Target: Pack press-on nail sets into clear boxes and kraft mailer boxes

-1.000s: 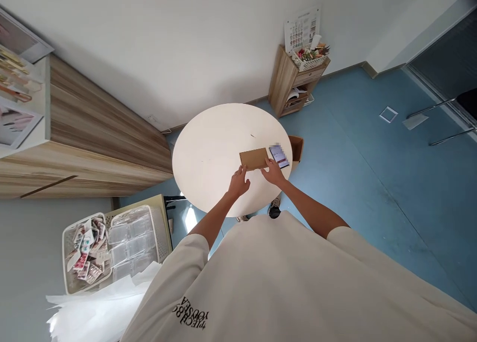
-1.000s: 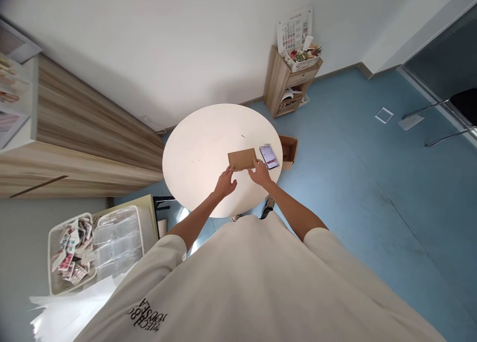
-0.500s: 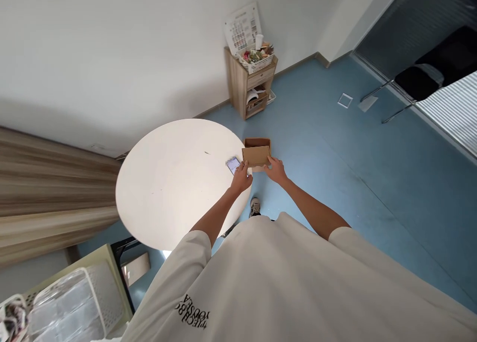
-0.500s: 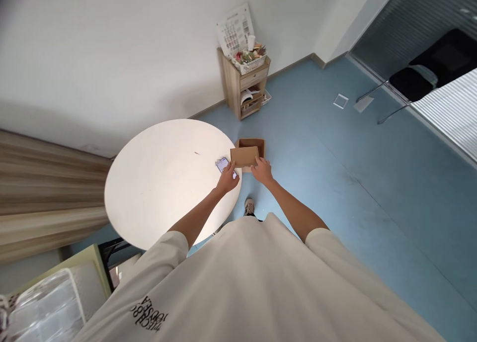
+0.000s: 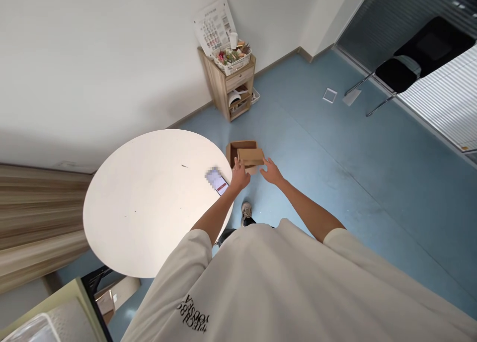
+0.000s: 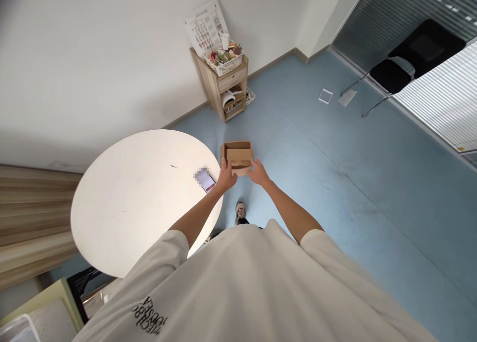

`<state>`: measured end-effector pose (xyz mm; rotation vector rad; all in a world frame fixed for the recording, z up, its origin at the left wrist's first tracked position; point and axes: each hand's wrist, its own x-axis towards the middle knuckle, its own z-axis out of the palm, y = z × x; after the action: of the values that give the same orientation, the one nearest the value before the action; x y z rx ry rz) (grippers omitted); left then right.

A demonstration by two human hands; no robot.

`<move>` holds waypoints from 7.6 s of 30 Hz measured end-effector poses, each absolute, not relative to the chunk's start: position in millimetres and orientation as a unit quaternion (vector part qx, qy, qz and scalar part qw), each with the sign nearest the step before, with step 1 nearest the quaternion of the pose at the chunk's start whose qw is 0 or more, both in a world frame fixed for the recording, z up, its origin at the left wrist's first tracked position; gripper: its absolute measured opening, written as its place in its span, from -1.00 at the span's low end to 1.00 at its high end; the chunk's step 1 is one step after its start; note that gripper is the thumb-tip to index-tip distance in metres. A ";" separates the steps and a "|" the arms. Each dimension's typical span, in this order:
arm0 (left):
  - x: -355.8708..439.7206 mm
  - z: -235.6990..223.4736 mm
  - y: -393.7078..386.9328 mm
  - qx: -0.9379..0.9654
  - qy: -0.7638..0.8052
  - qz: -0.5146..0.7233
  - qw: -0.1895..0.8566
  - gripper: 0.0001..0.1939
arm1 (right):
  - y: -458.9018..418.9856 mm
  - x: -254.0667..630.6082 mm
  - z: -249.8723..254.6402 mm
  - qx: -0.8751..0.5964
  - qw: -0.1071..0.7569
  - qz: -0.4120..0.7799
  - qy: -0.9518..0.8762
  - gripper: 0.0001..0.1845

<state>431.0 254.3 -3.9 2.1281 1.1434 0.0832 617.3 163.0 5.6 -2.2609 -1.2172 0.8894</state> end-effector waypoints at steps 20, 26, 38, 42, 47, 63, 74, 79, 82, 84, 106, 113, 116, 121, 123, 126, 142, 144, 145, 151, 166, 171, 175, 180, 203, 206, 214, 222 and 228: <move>362.4 9.4 248.7 0.810 0.501 -0.007 0.304 -0.30 | 198.3 571.7 -6.0 -0.732 0.222 0.401 -0.504 -0.50; 301.1 19.7 234.6 0.778 0.557 0.009 0.291 -0.31 | 213.5 519.0 -4.8 -0.692 0.219 0.406 -0.555 -0.52; 124.1 37.9 190.2 0.704 0.648 0.052 0.285 -0.27 | 224.2 358.4 26.6 -0.626 0.171 0.407 -0.643 -0.55; 63.4 38.7 169.6 0.696 0.655 0.067 0.285 -0.29 | 210.8 293.3 22.7 -0.605 0.181 0.414 -0.655 -0.56; -13.4 38.9 146.9 0.681 0.668 0.073 0.290 -0.30 | 189.5 218.4 13.2 -0.580 0.188 0.418 -0.673 -0.57; -127.5 68.2 97.4 0.558 0.781 0.134 0.247 -0.38 | 217.1 98.2 29.3 -0.451 0.116 0.433 -0.772 -0.62; -242.1 117.7 50.2 0.482 0.851 0.138 0.155 -0.51 | 212.8 -26.4 31.5 -0.307 0.090 0.475 -0.820 -0.62; -322.0 119.4 47.9 0.445 0.875 0.112 0.153 -0.52 | 211.0 -103.8 34.2 -0.286 0.093 0.467 -0.832 -0.61; -365.4 110.9 48.4 0.418 0.889 0.087 0.163 -0.56 | 206.3 -152.4 30.3 -0.280 0.091 0.459 -0.838 -0.61; -389.5 104.0 50.4 0.407 0.894 0.075 0.169 -0.59 | 201.6 -183.2 27.0 -0.269 0.087 0.456 -0.844 -0.61; -454.9 48.5 71.1 0.436 0.884 0.032 0.168 -0.42 | 173.5 -315.1 17.6 -0.282 0.014 0.393 -0.875 -0.53; -445.9 68.3 69.9 0.423 0.888 0.088 0.155 -0.38 | 173.5 -307.1 25.4 -0.273 0.028 0.409 -0.870 -0.53; -439.3 80.4 72.7 0.430 0.883 0.111 0.150 -0.36 | 176.4 -294.9 30.1 -0.280 0.070 0.430 -0.855 -0.43; -410.0 93.9 94.1 0.477 0.861 0.111 0.140 -0.36 | 186.5 -262.1 35.4 -0.317 0.116 0.451 -0.826 -0.25; -389.5 96.5 107.2 0.507 0.844 0.113 0.136 -0.36 | 193.2 -242.4 37.3 -0.329 0.133 0.449 -0.820 -0.22; -351.0 97.2 128.6 0.556 0.813 0.106 0.136 -0.35 | 205.4 -203.1 39.5 -0.340 0.161 0.433 -0.819 -0.19; -86.1 16.4 175.9 0.709 0.633 0.097 0.297 -0.32 | 229.0 110.8 -12.0 -0.480 0.059 0.330 -0.811 -0.25; -63.4 -1.6 169.3 0.661 0.659 0.120 0.339 -0.34 | 225.9 135.4 -28.5 -0.504 0.051 0.323 -0.800 -0.33; -54.2 -10.9 166.0 0.638 0.668 0.128 0.361 -0.34 | 224.3 145.7 -36.8 -0.512 0.046 0.320 -0.796 -0.36; -23.1 -55.0 157.7 0.614 0.674 0.108 0.396 -0.31 | 217.4 178.2 -73.7 -0.520 0.031 0.325 -0.790 -0.45; -13.4 -74.1 182.6 0.640 0.667 0.056 0.377 -0.27 | 219.1 190.8 -73.4 -0.457 0.026 0.359 -0.814 -0.48; -26.8 -70.8 188.8 0.614 0.660 0.123 0.416 -0.45 | 241.5 188.2 -61.2 -0.454 0.026 0.392 -0.800 -0.52; -28.2 -61.8 201.5 0.541 0.684 0.163 0.461 -0.51 | 263.4 182.1 -48.9 -0.455 0.023 0.421 -0.784 -0.52; -22.2 -52.1 215.1 0.438 0.706 0.188 0.524 -0.49 | 279.9 175.1 -31.4 -0.476 -0.008 0.445 -0.758 -0.52; -5.7 -55.6 213.8 0.346 0.705 0.271 0.557 -0.47 | 284.6 164.3 -20.5 -0.517 -0.093 0.382 -0.760 -0.78; -10.3 -54.9 203.4 0.350 0.698 0.273 0.562 -0.24 | 289.2 166.3 -27.7 -0.518 -0.053 0.406 -0.751 -0.73; -9.4 -70.4 181.6 0.425 0.705 0.221 0.522 -0.21 | 285.7 164.7 -50.5 -0.612 0.086 0.464 -0.635 -0.62; -7.5 -75.5 175.7 0.444 0.699 0.224 0.514 -0.29 | 272.7 180.2 -50.9 -0.627 0.096 0.499 -0.591 -0.43; -2.9 -72.1 176.4 0.458 0.688 0.218 0.519 -0.32 | 247.7 189.9 -54.1 -0.636 0.096 0.495 -0.584 -0.52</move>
<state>-2.9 176.4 -72.1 1.0991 1.6491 0.5217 189.9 247.7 -54.1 -1.8849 -1.7313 1.4654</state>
